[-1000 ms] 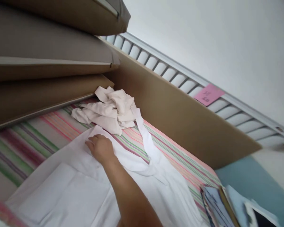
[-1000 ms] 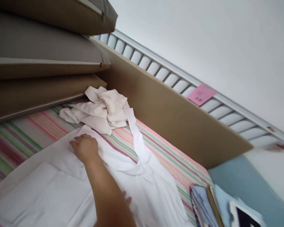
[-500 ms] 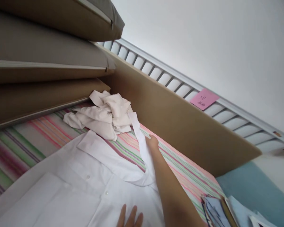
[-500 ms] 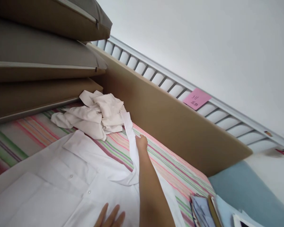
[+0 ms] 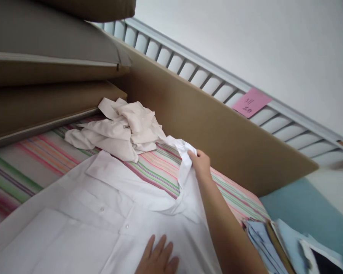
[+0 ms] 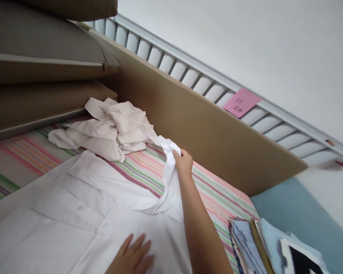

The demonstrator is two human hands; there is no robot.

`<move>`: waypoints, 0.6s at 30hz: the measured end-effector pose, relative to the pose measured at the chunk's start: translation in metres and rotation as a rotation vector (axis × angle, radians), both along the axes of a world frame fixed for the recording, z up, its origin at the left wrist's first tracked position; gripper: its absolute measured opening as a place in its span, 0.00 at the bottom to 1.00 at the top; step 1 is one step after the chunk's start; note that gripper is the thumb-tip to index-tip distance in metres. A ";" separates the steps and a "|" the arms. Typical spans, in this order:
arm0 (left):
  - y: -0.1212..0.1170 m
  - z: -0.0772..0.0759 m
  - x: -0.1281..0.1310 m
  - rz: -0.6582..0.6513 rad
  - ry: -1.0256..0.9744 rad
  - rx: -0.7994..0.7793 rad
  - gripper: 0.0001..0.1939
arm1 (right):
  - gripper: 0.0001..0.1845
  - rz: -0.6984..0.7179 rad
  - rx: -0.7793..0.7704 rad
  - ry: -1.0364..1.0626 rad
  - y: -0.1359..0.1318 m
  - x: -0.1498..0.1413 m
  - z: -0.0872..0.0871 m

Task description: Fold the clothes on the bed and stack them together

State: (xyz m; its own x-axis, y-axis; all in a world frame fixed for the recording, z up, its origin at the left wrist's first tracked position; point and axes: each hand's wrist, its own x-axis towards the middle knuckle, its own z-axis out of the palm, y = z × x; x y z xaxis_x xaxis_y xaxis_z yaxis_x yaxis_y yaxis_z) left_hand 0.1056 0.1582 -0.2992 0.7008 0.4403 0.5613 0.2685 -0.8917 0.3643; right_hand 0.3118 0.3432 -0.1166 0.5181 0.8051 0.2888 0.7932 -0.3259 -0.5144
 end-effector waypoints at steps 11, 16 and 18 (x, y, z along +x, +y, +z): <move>-0.002 0.105 -0.019 -0.273 -0.706 -1.872 0.35 | 0.11 0.446 -0.054 0.203 -0.290 -0.061 -0.055; -0.007 0.127 -0.023 -0.144 -0.658 -1.916 0.24 | 0.18 -0.088 -0.132 0.005 -0.297 0.043 -0.056; -0.006 0.130 -0.021 -0.117 -0.712 -1.900 0.22 | 0.23 -0.125 -0.166 -0.123 -0.290 0.075 -0.058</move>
